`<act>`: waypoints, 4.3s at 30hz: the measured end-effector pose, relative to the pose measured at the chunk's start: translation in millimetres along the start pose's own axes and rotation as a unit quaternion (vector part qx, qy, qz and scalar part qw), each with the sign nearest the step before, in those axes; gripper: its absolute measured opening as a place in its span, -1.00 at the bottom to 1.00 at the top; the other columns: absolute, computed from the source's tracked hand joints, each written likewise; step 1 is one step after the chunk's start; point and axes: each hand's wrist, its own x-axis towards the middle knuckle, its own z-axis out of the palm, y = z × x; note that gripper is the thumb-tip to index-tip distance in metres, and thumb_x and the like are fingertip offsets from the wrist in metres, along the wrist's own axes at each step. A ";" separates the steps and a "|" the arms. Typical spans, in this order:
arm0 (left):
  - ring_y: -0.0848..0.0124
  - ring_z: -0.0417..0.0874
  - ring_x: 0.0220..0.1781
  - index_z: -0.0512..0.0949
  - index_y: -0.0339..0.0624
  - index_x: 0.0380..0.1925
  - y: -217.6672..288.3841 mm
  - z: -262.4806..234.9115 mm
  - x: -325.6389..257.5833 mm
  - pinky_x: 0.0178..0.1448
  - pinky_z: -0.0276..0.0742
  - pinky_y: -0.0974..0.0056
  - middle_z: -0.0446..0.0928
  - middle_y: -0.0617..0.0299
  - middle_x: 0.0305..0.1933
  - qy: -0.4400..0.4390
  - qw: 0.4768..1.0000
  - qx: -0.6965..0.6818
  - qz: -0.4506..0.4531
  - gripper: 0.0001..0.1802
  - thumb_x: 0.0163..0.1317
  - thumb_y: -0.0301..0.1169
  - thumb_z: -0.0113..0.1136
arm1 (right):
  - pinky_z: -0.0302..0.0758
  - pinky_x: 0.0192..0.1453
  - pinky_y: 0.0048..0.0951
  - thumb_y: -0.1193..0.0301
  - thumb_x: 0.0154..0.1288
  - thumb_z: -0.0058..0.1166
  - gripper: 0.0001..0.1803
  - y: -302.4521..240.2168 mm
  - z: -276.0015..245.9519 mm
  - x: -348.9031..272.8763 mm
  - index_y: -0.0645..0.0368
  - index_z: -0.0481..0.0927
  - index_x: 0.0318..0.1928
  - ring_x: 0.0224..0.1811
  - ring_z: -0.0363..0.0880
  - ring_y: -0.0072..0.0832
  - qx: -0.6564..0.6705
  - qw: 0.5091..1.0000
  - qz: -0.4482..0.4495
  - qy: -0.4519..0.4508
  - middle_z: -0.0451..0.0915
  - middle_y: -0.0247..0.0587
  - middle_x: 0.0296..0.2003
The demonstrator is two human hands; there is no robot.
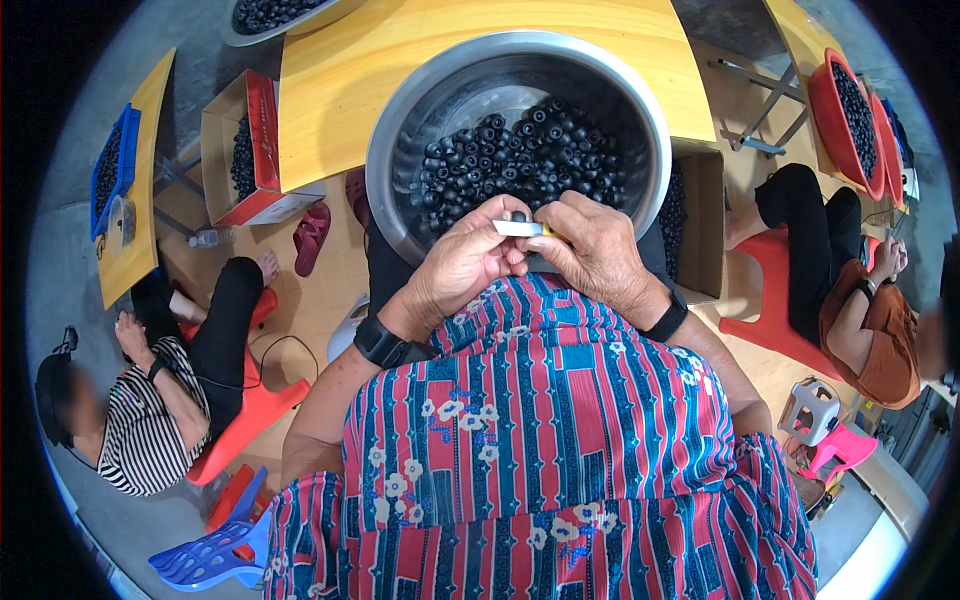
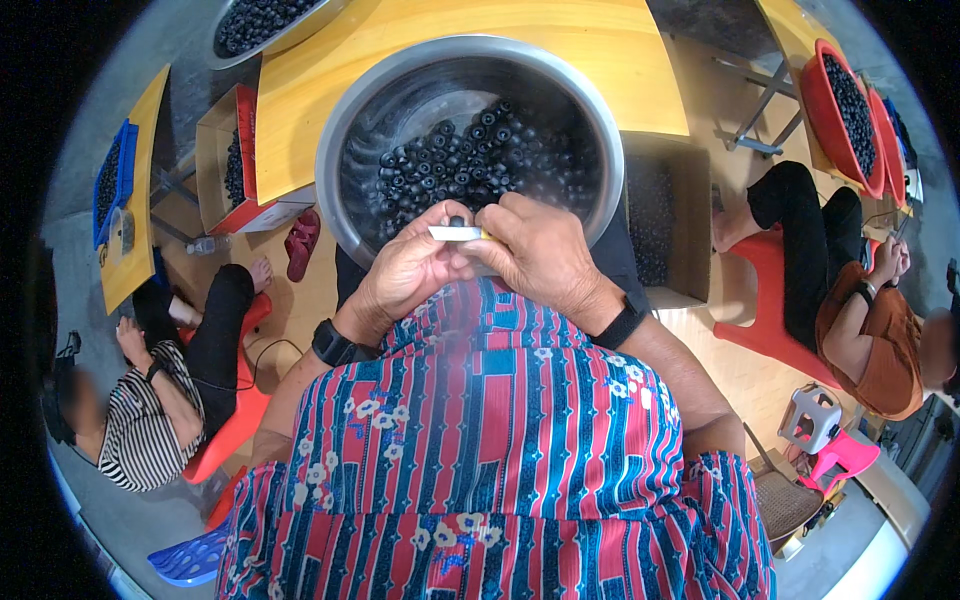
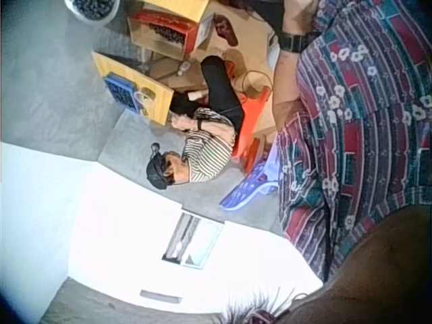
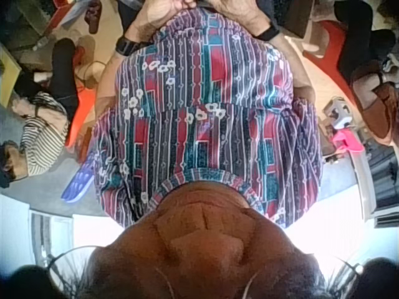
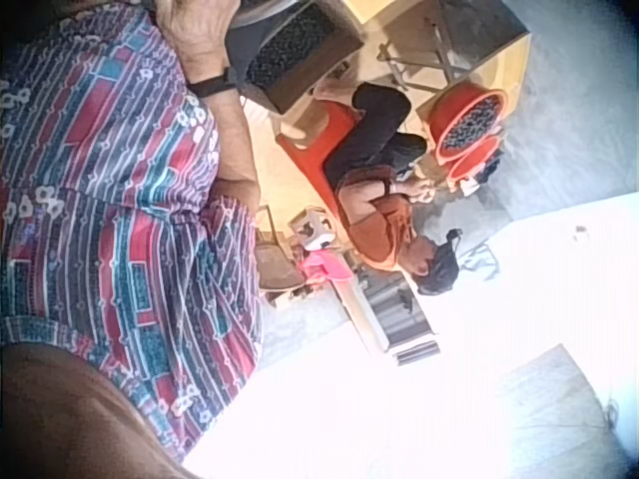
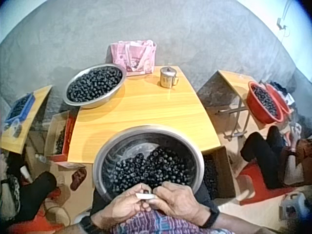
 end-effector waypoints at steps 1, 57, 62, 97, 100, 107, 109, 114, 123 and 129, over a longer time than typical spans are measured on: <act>0.51 0.42 -0.19 0.38 -0.15 0.02 -0.1 0.6 0.0 0.00 0.45 0.30 0.40 0.31 -0.19 0.000 1.000 0.000 0.000 -0.71 0.49 -0.20 -0.03 | 0.47 -0.38 -0.21 0.15 0.26 0.20 -0.70 0.1 -0.1 -0.3 0.11 0.53 -0.35 -0.44 0.54 -0.19 -0.001 1.000 -0.001 0.000 0.44 -0.18 -0.48; 0.62 0.39 -0.28 0.41 -0.15 -0.01 1.1 10.5 -0.2 -0.09 0.46 0.45 0.38 0.35 -0.26 0.033 0.998 0.051 0.019 -0.76 0.55 -0.24 -0.10 | 0.53 -0.18 -0.27 0.34 0.20 0.28 -0.73 0.0 1.2 -0.3 0.16 0.66 -0.10 -0.27 0.62 -0.12 0.126 0.987 0.076 0.071 0.62 -0.06 -0.34; 0.55 0.51 -0.08 0.38 -0.20 0.17 1.0 11.4 0.1 0.07 0.50 0.37 0.48 0.27 -0.08 0.036 0.997 0.068 0.016 -0.66 0.52 -0.28 -0.05 | 0.52 -0.31 -0.31 0.35 0.11 0.32 -0.64 1.4 4.7 -1.3 -0.04 0.71 -0.01 -0.41 0.59 -0.26 0.096 0.994 0.019 0.040 0.57 -0.17 -0.45; 0.54 0.39 -0.41 0.57 -0.21 -0.03 18.4 16.4 33.0 -0.29 0.41 0.38 0.35 0.39 -0.43 0.141 0.839 0.501 0.156 -0.68 0.18 -0.53 0.27 | 0.42 -0.38 -0.35 0.50 0.08 0.34 -0.88 9.1 2.6 -9.9 0.22 0.63 -0.39 -0.47 0.51 -0.32 0.094 0.990 0.078 0.074 0.53 -0.18 -0.51; 0.39 0.42 -0.42 0.55 -0.09 0.03 25.2 25.5 42.0 -0.28 0.42 0.29 0.37 0.19 -0.43 0.162 0.717 0.657 0.169 -0.55 0.08 -0.59 0.33 | 0.38 -0.44 -0.44 0.50 0.12 0.36 -0.87 12.4 2.2 -10.8 0.24 0.64 -0.39 -0.51 0.46 -0.49 0.094 0.990 0.061 0.081 0.52 -0.25 -0.54; 0.22 0.50 -0.37 0.53 -0.14 -0.06 20.9 12.3 54.3 -0.24 0.47 0.19 0.45 0.14 -0.36 0.160 0.620 0.735 0.224 -0.64 0.10 -0.59 0.30 | 0.39 -0.44 -0.44 0.48 0.12 0.36 -0.86 13.7 -2.3 -10.6 0.24 0.65 -0.39 -0.50 0.48 -0.48 0.097 0.990 0.060 0.086 0.53 -0.25 -0.52; 0.26 0.51 -0.36 0.51 -0.16 -0.10 21.7 12.3 55.2 -0.24 0.48 0.20 0.42 0.13 -0.38 0.158 0.616 0.739 0.221 -0.67 0.10 -0.61 0.28 | 0.42 -0.38 -0.35 0.48 0.10 0.34 -0.86 13.7 -5.0 -10.1 0.23 0.63 -0.37 -0.46 0.52 -0.33 0.098 0.990 0.070 0.079 0.54 -0.17 -0.49; 0.53 0.39 -0.43 0.49 -0.17 -0.12 29.6 13.9 39.8 -0.35 0.35 0.41 0.41 0.30 -0.39 0.181 0.851 0.480 0.109 -0.83 0.31 -0.52 0.17 | 0.45 -0.31 -0.26 0.42 0.11 0.33 -0.83 7.0 -13.0 -6.6 0.21 0.62 -0.33 -0.40 0.56 -0.14 0.110 0.987 0.092 0.071 0.54 -0.10 -0.45; 0.68 0.26 -0.45 0.43 -0.15 -0.02 12.0 2.6 3.6 -0.41 0.21 0.54 0.49 0.32 -0.20 0.067 0.997 -0.040 0.013 -0.83 0.48 -0.36 0.05 | 0.44 -0.30 -0.21 0.22 0.27 0.20 -0.74 6.5 -8.6 -5.8 0.19 0.60 -0.29 -0.38 0.52 -0.12 0.088 0.996 0.010 0.002 0.49 -0.10 -0.45; 0.70 0.28 -0.44 0.40 -0.17 0.04 11.8 5.1 -1.7 -0.39 0.24 0.55 0.48 0.32 -0.14 0.060 0.998 -0.006 0.021 -0.77 0.47 -0.35 0.07 | 0.46 -0.32 -0.19 0.18 0.26 0.21 -0.70 1.7 -8.0 -3.6 0.19 0.59 -0.29 -0.38 0.53 -0.12 0.048 0.999 -0.011 0.003 0.48 -0.11 -0.44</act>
